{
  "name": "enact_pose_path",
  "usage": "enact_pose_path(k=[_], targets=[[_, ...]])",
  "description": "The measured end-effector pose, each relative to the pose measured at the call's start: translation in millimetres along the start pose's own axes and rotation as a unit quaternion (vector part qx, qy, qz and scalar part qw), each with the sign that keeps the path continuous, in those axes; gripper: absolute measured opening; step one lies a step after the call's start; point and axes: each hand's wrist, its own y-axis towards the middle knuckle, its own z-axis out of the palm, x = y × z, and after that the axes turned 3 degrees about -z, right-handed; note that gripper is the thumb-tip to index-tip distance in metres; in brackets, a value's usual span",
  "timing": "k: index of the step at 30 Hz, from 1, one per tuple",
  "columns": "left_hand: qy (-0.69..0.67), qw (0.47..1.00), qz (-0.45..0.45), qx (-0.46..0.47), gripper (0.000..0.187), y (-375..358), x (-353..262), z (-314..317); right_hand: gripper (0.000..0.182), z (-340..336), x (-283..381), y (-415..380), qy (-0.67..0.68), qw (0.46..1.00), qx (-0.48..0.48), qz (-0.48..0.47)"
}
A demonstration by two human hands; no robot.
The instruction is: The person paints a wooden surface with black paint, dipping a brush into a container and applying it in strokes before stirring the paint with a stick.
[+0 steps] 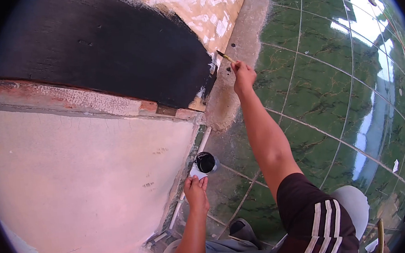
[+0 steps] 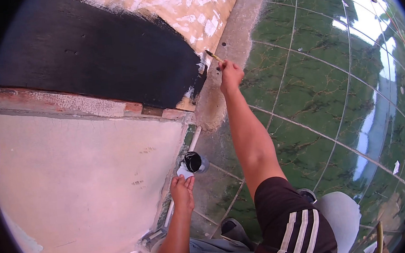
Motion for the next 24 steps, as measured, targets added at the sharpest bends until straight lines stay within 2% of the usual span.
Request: enact_pose_path(k=[1, 2, 4, 6, 9, 12, 14, 16, 20, 23, 24], targets=[[0.003, 1.0, 0.001, -0.006, 0.011, -0.1, 0.6, -0.7, 0.012, -9.7, -6.0, -4.0, 0.03, 0.999, -0.015, 0.006], [0.006, 1.0, 0.0, -0.012, 0.011, -0.4, 2.3, -0.7, 0.014, -23.3, -15.2, -15.8, -0.076, 0.997, 0.014, 0.021], [0.011, 1.0, -0.002, -0.011, 0.012, 2.2, 5.8, -2.6, 0.016, -51.6, -49.8, -49.0, -0.183, 0.976, 0.112, 0.04], [0.01, 1.0, -0.002, -0.011, 0.012, 3.9, 5.4, 0.0, 0.018, -53.5, -39.6, -105.0, -0.139, 0.981, 0.102, 0.094], [0.008, 1.0, -0.002, -0.013, 0.012, 0.8, 1.1, 7.4, 0.017, -78.0, -22.5, -134.3, -0.202, 0.966, 0.12, 0.111], [0.006, 1.0, 0.0, -0.014, 0.012, -2.9, 1.1, 11.3, 0.017, -83.7, -7.7, -128.5, 0.035, 0.986, 0.014, 0.165], [0.005, 1.0, 0.006, -0.009, 0.011, -5.4, -0.1, 11.3, 0.018, -76.5, -4.5, -131.2, 0.022, 0.984, 0.036, 0.174], [0.002, 1.0, 0.005, -0.009, 0.011, -3.4, -0.1, 9.1, 0.018, -69.7, -20.0, -133.8, -0.023, 0.984, 0.063, 0.168], [-0.006, 1.0, 0.005, -0.003, 0.011, -2.1, 2.2, 4.9, 0.022, -86.6, -58.4, -127.1, -0.181, 0.978, 0.07, 0.076], [-0.006, 1.0, 0.005, -0.006, 0.011, -7.2, -2.8, 8.1, 0.022, -77.8, -16.7, -135.7, -0.123, 0.99, 0.059, 0.035], [-0.005, 1.0, 0.008, -0.005, 0.011, -7.2, -2.2, 7.3, 0.022, -78.1, -15.2, -135.9, -0.061, 0.994, 0.056, 0.073]])
